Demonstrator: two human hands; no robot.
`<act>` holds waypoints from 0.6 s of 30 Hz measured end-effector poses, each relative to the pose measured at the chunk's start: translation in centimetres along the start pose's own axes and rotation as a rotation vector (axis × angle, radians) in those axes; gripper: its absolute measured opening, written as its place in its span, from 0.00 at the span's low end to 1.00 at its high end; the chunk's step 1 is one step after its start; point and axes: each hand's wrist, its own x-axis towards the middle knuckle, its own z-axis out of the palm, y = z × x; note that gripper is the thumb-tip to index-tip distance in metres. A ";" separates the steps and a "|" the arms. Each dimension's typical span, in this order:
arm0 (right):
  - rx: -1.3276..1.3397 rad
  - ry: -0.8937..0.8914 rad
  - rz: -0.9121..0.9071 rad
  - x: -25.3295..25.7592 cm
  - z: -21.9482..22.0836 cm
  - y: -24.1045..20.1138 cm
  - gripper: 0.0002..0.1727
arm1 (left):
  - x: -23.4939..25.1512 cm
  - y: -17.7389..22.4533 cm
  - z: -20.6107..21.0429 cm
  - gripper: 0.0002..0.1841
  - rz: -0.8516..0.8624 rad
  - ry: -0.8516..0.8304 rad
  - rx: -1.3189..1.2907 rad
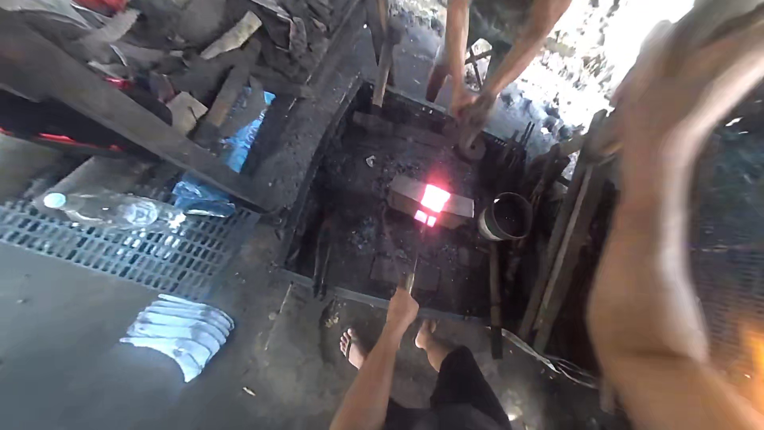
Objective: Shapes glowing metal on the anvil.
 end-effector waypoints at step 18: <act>0.126 -0.388 0.271 -2.8 -7.3 -2.5 0.28 | 0.0 -1.0 -2.1 0.25 0.080 -0.034 0.060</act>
